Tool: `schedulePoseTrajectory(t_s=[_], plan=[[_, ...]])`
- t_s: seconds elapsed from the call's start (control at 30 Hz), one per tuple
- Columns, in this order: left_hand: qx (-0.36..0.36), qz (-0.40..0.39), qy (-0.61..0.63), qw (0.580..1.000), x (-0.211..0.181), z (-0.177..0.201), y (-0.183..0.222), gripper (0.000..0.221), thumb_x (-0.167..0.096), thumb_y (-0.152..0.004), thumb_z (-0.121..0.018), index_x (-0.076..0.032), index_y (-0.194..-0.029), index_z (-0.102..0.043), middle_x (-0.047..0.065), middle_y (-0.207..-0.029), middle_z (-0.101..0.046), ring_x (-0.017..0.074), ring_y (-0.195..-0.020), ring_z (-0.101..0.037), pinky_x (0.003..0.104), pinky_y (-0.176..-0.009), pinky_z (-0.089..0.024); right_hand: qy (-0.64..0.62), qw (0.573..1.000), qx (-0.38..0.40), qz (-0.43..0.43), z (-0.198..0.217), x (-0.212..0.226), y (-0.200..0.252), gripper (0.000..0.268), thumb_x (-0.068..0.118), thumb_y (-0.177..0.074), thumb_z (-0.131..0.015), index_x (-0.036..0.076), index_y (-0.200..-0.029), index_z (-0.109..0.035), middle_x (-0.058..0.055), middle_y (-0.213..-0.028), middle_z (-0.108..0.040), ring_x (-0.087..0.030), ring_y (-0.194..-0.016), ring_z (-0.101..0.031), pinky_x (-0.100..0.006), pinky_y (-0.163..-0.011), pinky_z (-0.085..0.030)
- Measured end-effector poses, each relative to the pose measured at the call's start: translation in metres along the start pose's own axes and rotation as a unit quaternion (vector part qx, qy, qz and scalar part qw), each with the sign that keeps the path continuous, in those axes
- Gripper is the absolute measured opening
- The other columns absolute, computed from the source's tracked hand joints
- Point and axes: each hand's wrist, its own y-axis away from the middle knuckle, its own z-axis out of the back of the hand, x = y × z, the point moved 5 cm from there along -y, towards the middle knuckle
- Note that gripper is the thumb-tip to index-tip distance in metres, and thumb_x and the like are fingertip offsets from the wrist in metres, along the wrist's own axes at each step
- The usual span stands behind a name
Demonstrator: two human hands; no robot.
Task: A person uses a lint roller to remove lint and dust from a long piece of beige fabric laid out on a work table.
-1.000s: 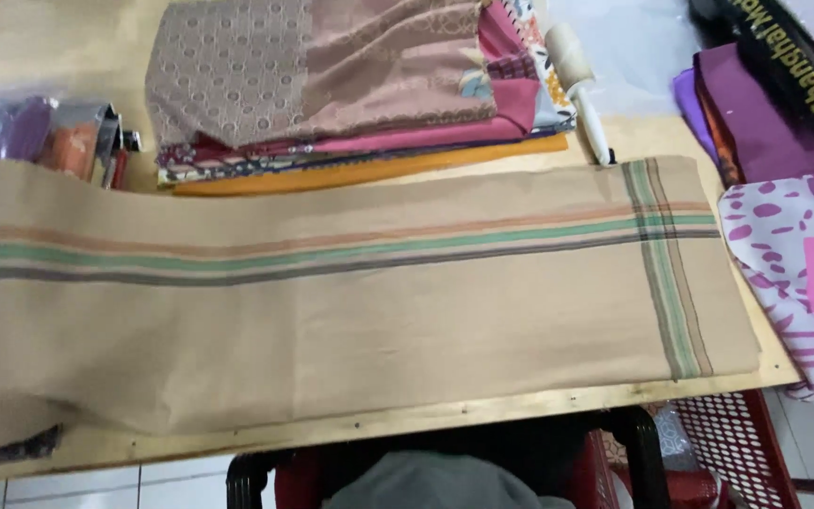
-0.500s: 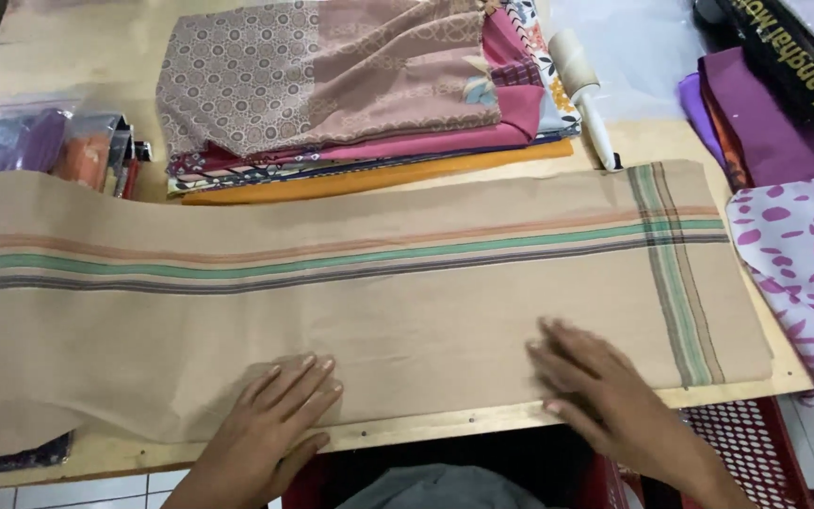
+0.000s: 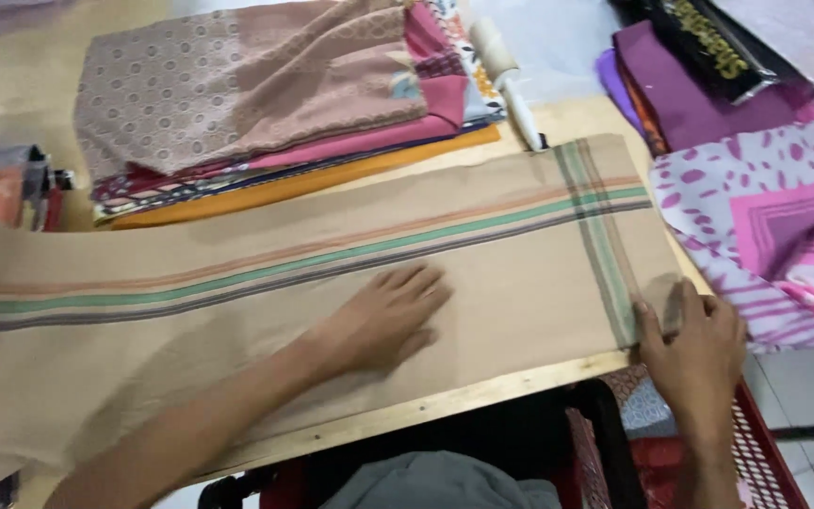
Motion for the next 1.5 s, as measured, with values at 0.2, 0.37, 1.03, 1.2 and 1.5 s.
schedulePoseTrajectory(t_s=[0.2,0.37,1.03,1.2,1.5], plan=[[-0.092,-0.07,-0.002,0.993,-0.01,-0.014,-0.177,0.049,-0.035,-0.104,-0.045,-0.007,-0.144,-0.041,0.021,-0.155,-0.034,0.0412,-0.143,-0.03,0.054,-0.115,-0.027,-0.006,0.998,0.019,-0.06,0.001,-0.009,-0.016,0.066,0.053,-0.104,-0.053,-0.003,-0.14,-0.053,-0.03,-0.127,-0.055,-0.042,-0.118,-0.051,-0.057,-0.101,-0.045],[-0.047,0.031,-0.023,0.998,-0.02,0.01,-0.272,0.061,-0.039,-0.107,-0.046,-0.004,-0.157,-0.038,0.026,-0.165,-0.029,0.0438,-0.156,-0.021,0.056,-0.127,-0.018,-0.007,0.998,-0.067,-0.011,-0.022,-0.033,-0.033,0.069,0.06,-0.098,-0.064,-0.005,-0.12,-0.06,-0.037,-0.106,-0.067,-0.057,-0.107,-0.066,-0.062,-0.092,-0.05],[0.103,-0.033,0.175,0.979,0.037,0.054,-0.333,0.057,-0.022,-0.079,-0.063,0.007,-0.127,-0.062,0.031,-0.127,-0.067,0.053,-0.12,-0.061,0.06,-0.105,-0.043,-0.356,0.932,0.039,-0.058,0.032,-0.003,-0.024,0.022,0.015,-0.094,-0.074,0.001,-0.11,-0.068,-0.025,-0.086,-0.072,-0.022,-0.083,-0.059,-0.038,-0.068,-0.051],[0.032,-0.059,0.146,0.987,0.065,0.031,-0.362,0.033,-0.018,-0.091,-0.067,-0.001,-0.119,-0.067,0.024,-0.108,-0.071,0.0468,-0.108,-0.068,0.056,-0.093,-0.053,-0.453,0.887,0.015,-0.083,0.01,-0.037,-0.033,0.026,0.018,-0.1,-0.074,-0.004,-0.111,-0.068,-0.016,-0.078,-0.066,-0.02,-0.065,-0.061,-0.03,-0.047,-0.053],[-0.251,-0.139,0.062,0.956,0.007,0.061,-0.409,0.033,-0.006,-0.102,-0.051,-0.008,-0.136,-0.051,-0.001,-0.07,-0.06,0.0122,-0.053,-0.053,0.026,-0.04,-0.04,-0.306,0.944,-0.056,-0.113,0.069,-0.105,-0.079,0.016,0.022,-0.112,-0.068,0.007,-0.106,-0.064,-0.005,-0.09,-0.055,-0.018,-0.077,-0.049,-0.037,-0.064,-0.041]])
